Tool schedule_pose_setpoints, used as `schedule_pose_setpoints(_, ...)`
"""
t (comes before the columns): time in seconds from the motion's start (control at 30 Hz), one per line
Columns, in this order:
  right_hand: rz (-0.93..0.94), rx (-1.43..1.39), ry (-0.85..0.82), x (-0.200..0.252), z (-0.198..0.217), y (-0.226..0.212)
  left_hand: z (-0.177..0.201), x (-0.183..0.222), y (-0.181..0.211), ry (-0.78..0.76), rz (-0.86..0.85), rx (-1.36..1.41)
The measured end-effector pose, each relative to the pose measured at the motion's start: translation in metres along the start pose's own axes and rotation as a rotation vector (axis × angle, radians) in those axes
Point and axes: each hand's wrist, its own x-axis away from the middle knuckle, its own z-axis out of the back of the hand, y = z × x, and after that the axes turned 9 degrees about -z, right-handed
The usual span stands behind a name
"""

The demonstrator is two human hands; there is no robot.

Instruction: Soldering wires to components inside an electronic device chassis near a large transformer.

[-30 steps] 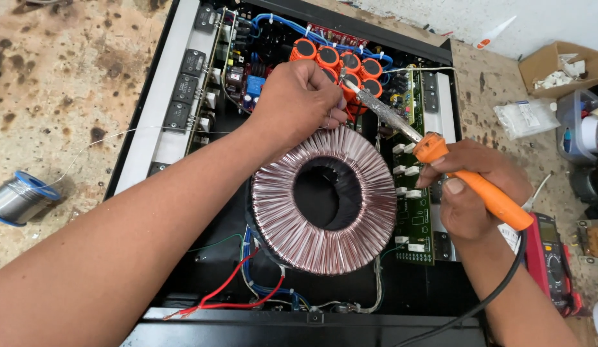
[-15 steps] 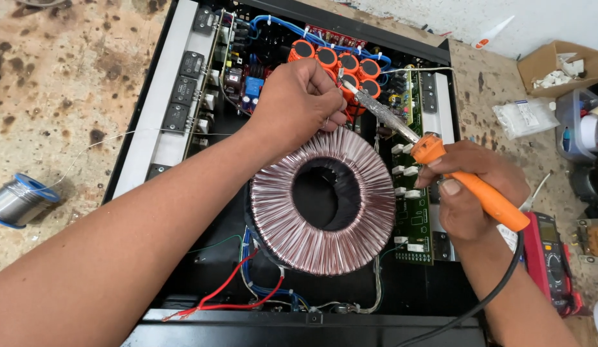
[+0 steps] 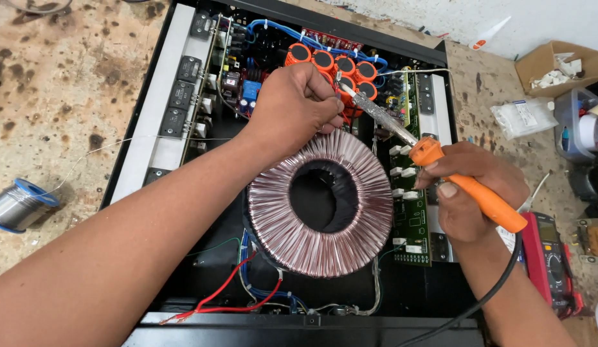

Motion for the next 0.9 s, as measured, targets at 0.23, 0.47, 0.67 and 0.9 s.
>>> schedule_pose_setpoints(0.23,0.049,0.008,0.013,-0.001,-0.001,-0.004,0.002,0.0,0.0,-0.015,-0.003,-0.026)
schedule_pose_setpoints(0.47,-0.037,0.021,0.068,0.02,0.02,0.009,0.002,0.002,0.003,-0.005,0.029,-0.051)
schedule_pose_setpoints(0.67,0.012,0.065,0.135,0.008,0.005,-0.006,0.002,0.002,0.004,-0.018,0.031,-0.068)
schedule_pose_setpoints(0.9,0.055,0.081,0.108,-0.003,-0.003,-0.015,0.002,0.004,0.009,-0.007,0.059,-0.078)
